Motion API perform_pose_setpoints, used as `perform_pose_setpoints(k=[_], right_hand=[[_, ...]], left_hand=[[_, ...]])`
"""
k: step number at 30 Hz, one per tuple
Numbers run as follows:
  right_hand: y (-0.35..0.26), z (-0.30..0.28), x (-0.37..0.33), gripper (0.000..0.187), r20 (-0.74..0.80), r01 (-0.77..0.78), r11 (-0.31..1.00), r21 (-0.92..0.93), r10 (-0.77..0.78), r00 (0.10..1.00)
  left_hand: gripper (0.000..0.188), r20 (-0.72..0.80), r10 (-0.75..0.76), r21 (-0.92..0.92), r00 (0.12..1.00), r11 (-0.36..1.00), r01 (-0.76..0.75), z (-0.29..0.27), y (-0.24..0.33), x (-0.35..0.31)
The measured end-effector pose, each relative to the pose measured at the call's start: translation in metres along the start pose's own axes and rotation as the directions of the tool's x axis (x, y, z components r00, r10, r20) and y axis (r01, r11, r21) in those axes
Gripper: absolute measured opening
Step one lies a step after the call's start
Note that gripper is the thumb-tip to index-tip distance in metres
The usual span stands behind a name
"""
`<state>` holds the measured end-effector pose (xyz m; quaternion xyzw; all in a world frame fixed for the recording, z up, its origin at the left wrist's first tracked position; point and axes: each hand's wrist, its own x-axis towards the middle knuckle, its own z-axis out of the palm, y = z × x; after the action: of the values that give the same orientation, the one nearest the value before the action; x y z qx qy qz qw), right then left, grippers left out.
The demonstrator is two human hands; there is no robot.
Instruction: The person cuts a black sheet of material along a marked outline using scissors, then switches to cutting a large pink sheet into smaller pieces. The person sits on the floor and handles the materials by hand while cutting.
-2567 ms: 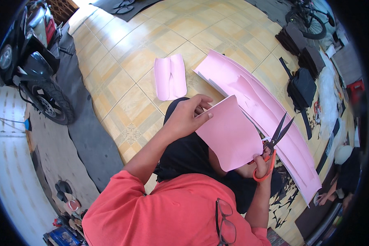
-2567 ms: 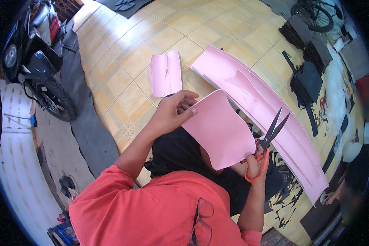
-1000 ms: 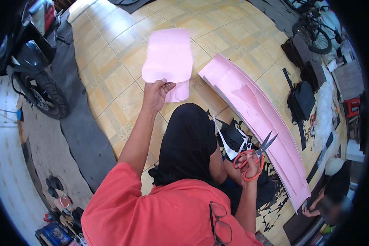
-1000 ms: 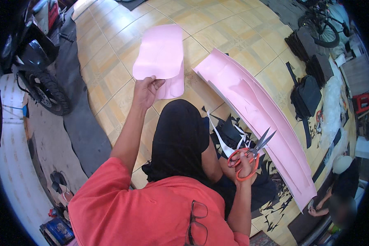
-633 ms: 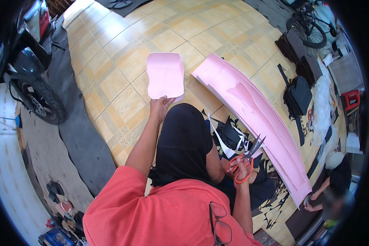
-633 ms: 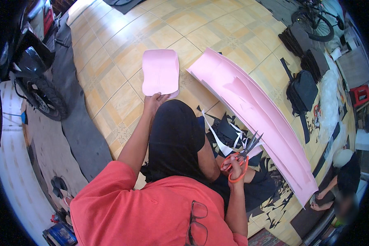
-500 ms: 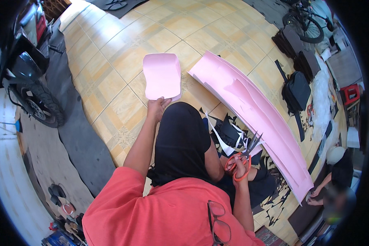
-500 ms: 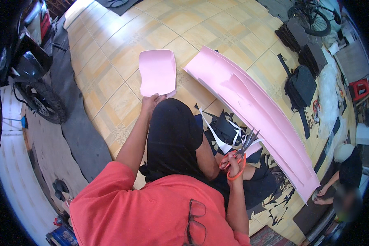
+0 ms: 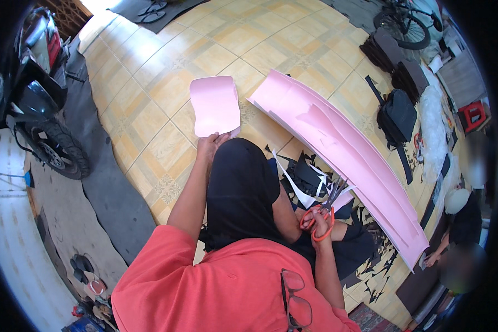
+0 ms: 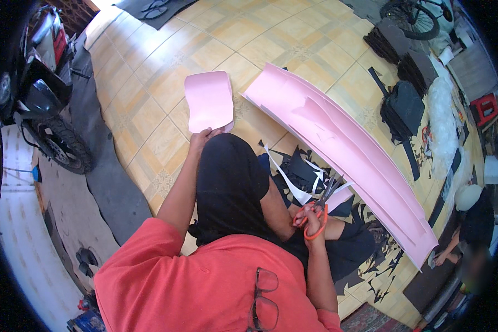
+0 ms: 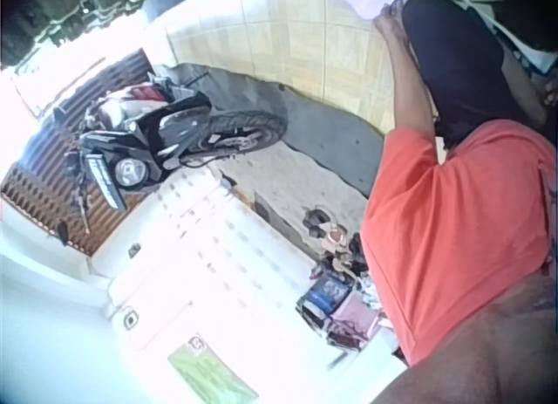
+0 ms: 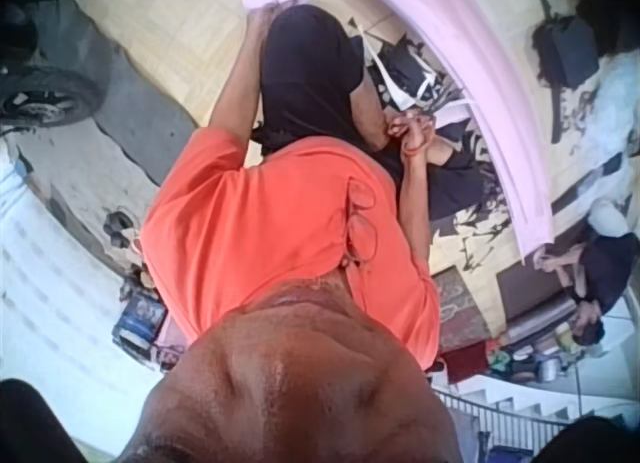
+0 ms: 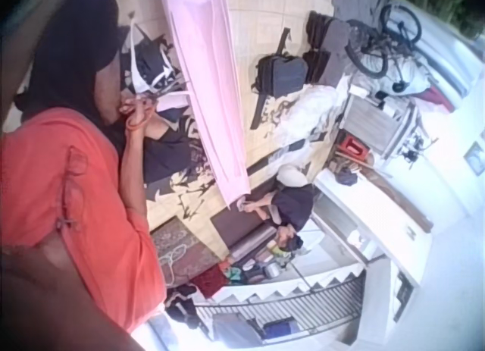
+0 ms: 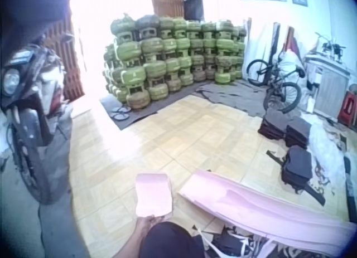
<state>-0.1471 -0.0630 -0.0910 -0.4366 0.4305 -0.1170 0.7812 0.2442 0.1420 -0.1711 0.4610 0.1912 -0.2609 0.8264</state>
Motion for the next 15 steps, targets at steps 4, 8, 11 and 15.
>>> perform_pose_setpoints(k=[4, 8, 11, 15], right_hand=[[0.002, -0.001, 0.001, 0.019, 0.018, 0.014, 1.0, 0.02, -0.014, 1.0], [-0.002, 0.001, 0.002, 0.02, 0.006, -0.006, 0.998, 0.061, 0.005, 1.0], [0.003, -0.008, 0.003, 0.025, 0.009, -0.039, 0.996, 0.078, 0.038, 0.999], [0.001, -0.006, 0.001, 0.022, -0.003, -0.037, 0.988, 0.151, 0.038, 0.999]], left_hand=[[0.036, -0.013, -0.004, 0.153, 1.0, 0.988, 0.006, 0.002, 0.0, -0.006], [0.035, 0.032, -0.067, 0.346, 0.997, 0.937, 0.052, -0.006, 0.011, -0.019], [0.032, 0.047, -0.227, 0.599, 0.973, 0.786, 0.155, -0.003, 0.024, -0.038], [0.029, 0.23, 0.048, 0.848, 0.972, 0.481, -0.224, 0.019, 0.049, -0.038]])
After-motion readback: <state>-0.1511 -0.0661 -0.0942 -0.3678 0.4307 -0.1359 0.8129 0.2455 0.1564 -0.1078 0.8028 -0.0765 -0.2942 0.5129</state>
